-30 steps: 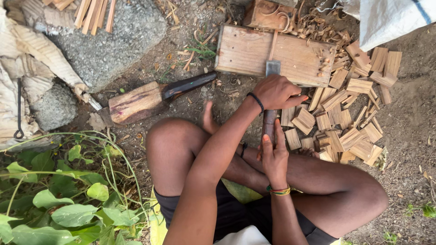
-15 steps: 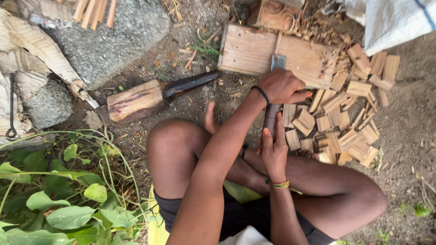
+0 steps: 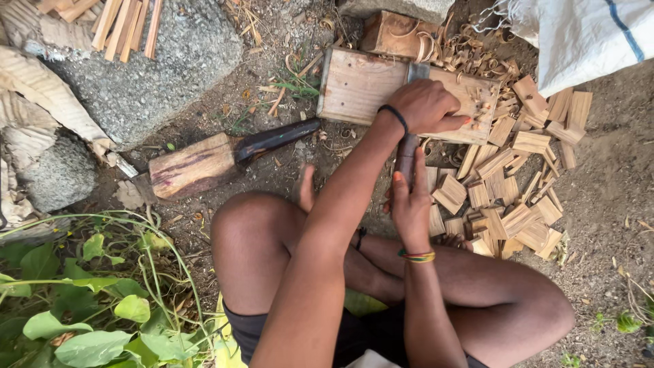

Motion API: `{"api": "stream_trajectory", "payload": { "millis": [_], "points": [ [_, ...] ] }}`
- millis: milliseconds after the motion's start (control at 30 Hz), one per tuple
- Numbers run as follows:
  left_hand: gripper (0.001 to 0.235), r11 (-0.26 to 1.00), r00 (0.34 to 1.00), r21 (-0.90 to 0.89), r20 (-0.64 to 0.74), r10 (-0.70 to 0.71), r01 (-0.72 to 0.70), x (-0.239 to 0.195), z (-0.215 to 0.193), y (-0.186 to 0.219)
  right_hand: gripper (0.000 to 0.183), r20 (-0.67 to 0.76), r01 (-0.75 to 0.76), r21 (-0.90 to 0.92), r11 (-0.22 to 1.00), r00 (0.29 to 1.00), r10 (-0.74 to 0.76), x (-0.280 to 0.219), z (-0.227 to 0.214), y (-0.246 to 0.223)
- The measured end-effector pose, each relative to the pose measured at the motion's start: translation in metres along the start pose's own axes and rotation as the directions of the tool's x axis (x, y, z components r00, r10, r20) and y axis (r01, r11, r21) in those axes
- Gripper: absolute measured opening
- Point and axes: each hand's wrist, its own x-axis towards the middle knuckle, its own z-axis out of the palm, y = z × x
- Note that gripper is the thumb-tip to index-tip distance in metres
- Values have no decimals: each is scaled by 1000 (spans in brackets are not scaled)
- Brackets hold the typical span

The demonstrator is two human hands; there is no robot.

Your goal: The person sits cross-legged on the ground and uses a chisel to split small pieces of wood on a wooden block. They repeatedly position the wood and strike the chisel to create smaller pieces, which accumulate on the ground.

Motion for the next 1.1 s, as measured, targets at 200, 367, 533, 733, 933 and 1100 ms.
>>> {"api": "stream_trajectory", "payload": {
  "millis": [200, 367, 533, 733, 933, 1100],
  "points": [
    [56, 1000, 998, 16, -57, 13, -12, -19, -2, 10, 65, -5, -23, 91, 996, 1000, 24, -6, 8, 12],
    [45, 999, 986, 39, -168, 9, -2, -20, -11, 20, 65, 20, 15, 197, 980, 1000, -19, -1, -3, 17],
    [42, 999, 978, 25, -203, 42, -37, -19, -6, 32, 61, 38, -83, 316, 945, 996, 75, -5, -17, 19],
    [42, 991, 951, -8, -280, 128, -136, -24, 16, 56, 64, -8, -30, 318, 948, 999, 34, -32, -35, 25],
    [47, 989, 964, -91, -250, 88, -113, -55, 31, 77, 64, -14, -11, 176, 984, 1000, 13, -66, -49, 27],
    [43, 983, 912, -103, -398, 102, -155, -81, 29, 78, 64, 4, -78, 142, 987, 997, 79, -81, -50, 20]
  ]
}}
